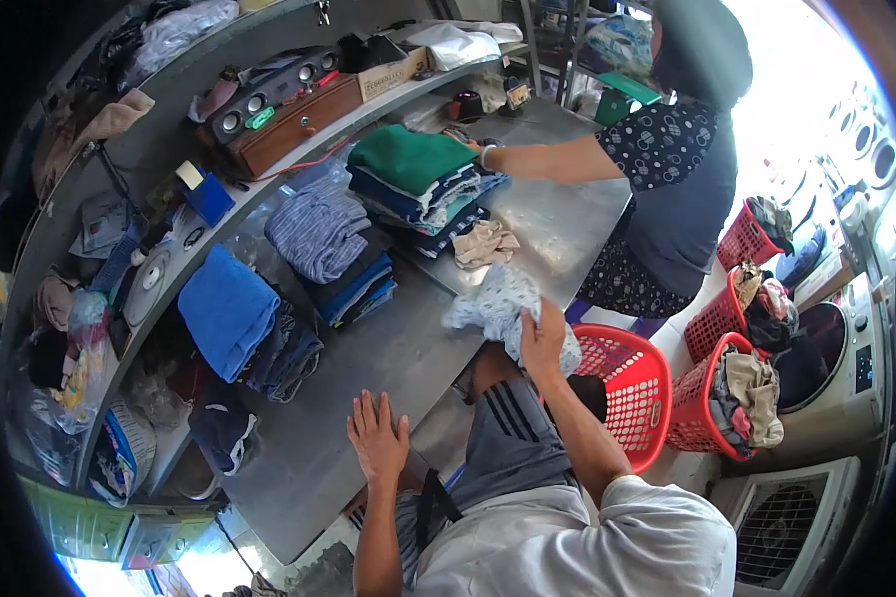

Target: Folding various laundry items on a metal table at a laundry shop.

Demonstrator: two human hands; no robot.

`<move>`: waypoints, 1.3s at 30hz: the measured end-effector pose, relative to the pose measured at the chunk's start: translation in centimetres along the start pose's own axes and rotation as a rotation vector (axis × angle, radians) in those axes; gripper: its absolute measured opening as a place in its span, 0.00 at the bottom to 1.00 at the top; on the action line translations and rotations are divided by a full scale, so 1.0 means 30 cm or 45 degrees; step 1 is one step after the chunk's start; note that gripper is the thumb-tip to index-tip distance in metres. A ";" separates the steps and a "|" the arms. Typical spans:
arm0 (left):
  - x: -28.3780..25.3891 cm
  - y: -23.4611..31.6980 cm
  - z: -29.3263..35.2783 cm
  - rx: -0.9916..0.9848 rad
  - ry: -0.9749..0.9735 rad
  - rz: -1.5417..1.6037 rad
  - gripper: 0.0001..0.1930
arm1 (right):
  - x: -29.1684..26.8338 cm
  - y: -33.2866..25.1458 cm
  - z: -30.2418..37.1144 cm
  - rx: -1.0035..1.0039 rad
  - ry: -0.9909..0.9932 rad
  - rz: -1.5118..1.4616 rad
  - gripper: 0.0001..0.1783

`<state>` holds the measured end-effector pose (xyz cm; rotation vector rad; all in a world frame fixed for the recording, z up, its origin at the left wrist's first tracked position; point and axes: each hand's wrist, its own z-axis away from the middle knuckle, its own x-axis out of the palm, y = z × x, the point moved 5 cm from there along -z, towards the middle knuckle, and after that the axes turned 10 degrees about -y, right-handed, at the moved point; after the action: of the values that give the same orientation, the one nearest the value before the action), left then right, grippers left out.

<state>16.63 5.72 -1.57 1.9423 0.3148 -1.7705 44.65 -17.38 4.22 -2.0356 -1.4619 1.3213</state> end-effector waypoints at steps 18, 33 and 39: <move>0.060 -0.152 0.149 0.304 0.301 0.742 0.31 | 0.198 -0.615 -0.110 0.729 -0.670 -2.073 0.22; -0.049 -0.359 0.309 -0.818 0.298 1.699 0.33 | 0.478 -0.322 0.235 -0.389 -0.998 -0.066 0.46; -0.268 -0.494 0.263 -0.669 0.799 1.618 0.31 | 0.528 -0.308 0.247 -0.559 -1.241 0.060 0.32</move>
<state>1.60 15.69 3.04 1.5899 -0.2281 -0.2254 34.13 -1.54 -1.22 -1.6778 -2.2489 2.3732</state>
